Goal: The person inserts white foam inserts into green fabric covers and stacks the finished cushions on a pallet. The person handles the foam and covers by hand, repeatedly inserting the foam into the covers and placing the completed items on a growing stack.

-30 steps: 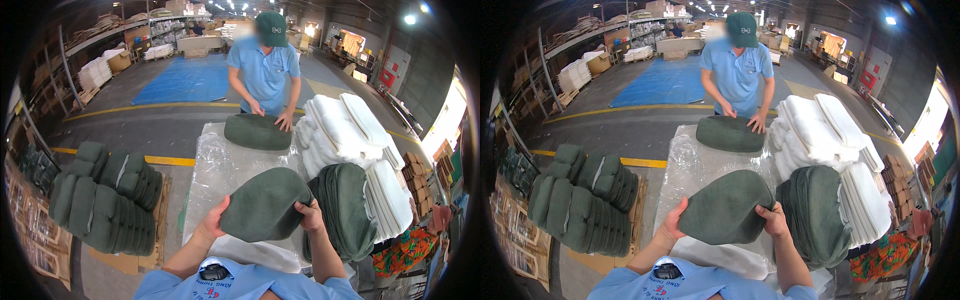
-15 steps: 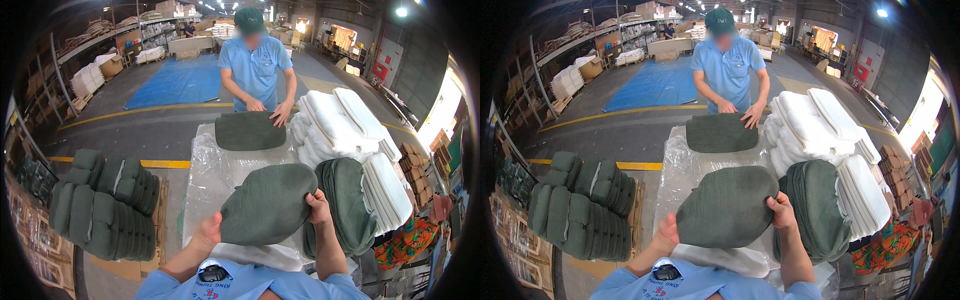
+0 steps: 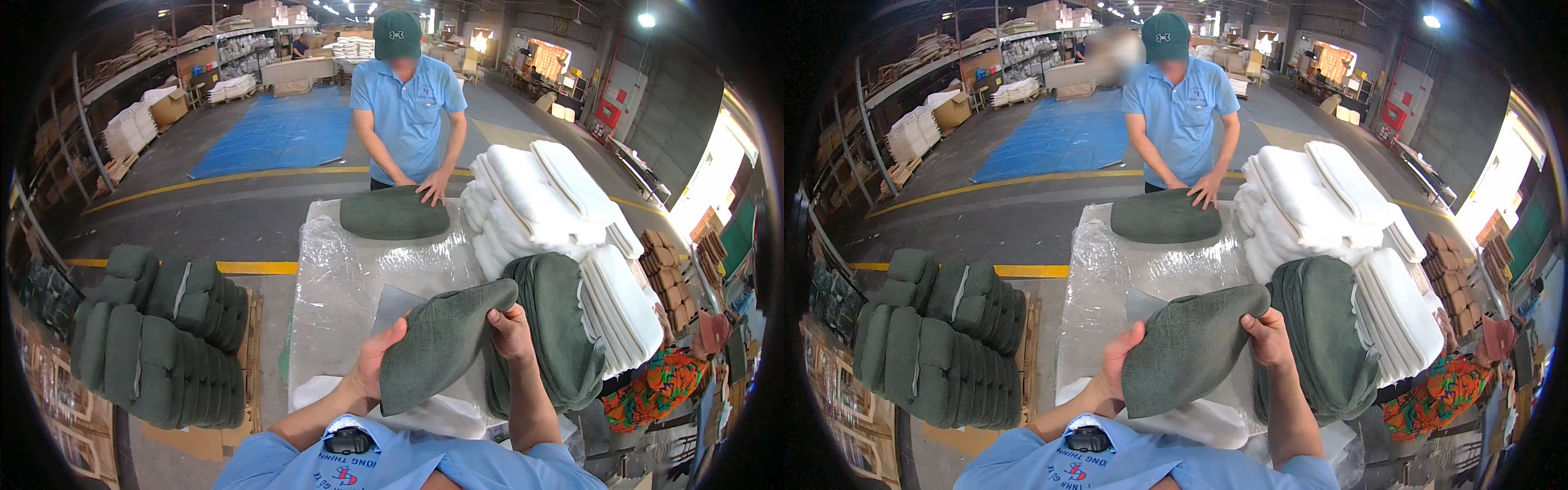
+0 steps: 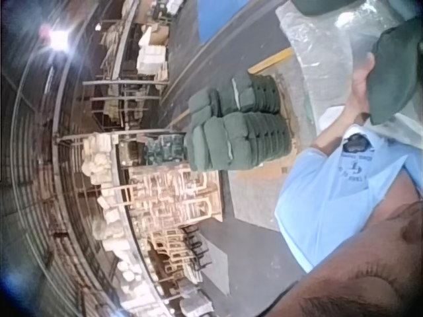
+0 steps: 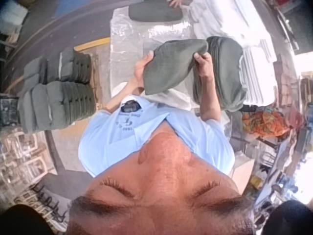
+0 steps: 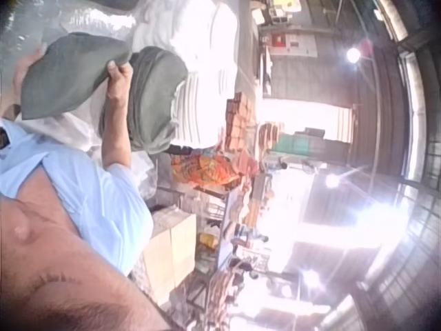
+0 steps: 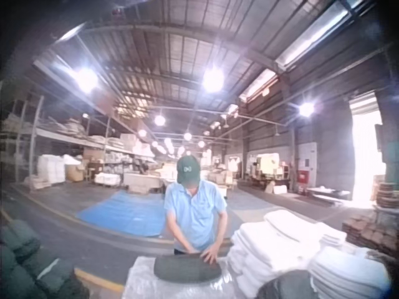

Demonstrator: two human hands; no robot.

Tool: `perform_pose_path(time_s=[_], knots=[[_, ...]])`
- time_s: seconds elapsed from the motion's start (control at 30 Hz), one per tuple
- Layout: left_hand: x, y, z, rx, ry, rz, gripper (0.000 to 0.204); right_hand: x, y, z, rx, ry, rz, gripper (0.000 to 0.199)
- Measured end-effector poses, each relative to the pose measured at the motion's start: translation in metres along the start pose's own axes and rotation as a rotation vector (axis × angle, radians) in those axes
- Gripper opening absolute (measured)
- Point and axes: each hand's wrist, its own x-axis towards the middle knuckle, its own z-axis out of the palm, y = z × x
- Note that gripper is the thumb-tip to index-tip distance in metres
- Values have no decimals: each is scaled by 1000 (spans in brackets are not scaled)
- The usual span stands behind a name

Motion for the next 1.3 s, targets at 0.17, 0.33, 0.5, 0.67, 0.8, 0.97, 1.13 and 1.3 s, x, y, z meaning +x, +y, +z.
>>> perform_pose_path(time_s=[0.17, 0.33, 0.5, 0.67, 0.8, 0.97, 1.13, 1.3], knots=[[6, 4, 27, 101, 70, 3, 47, 0, -1, -2, -5, 6, -11, 18], [17, 6, 26, 133, -1, -52, 43, 7, -6, -6, 0, 48, -86, 17], [28, -8, 10, 38, -114, -105, 47, 26, -26, 0, -121, 136, -257, 18], [31, -24, -1, 55, 8, -181, 49, 23, -26, -5, -258, 244, -261, 13], [33, -33, -3, 63, 29, -255, 40, 14, -15, 1, -253, 332, -181, 14], [44, -34, 7, 148, 88, -131, 45, -5, -5, 7, -605, 629, -323, 51], [47, -32, 14, 210, 195, 83, 44, -53, -2, 64, -824, 364, -417, 53], [59, -40, -3, 361, 222, 114, 34, -62, 15, 76, -810, 335, -385, 24]])
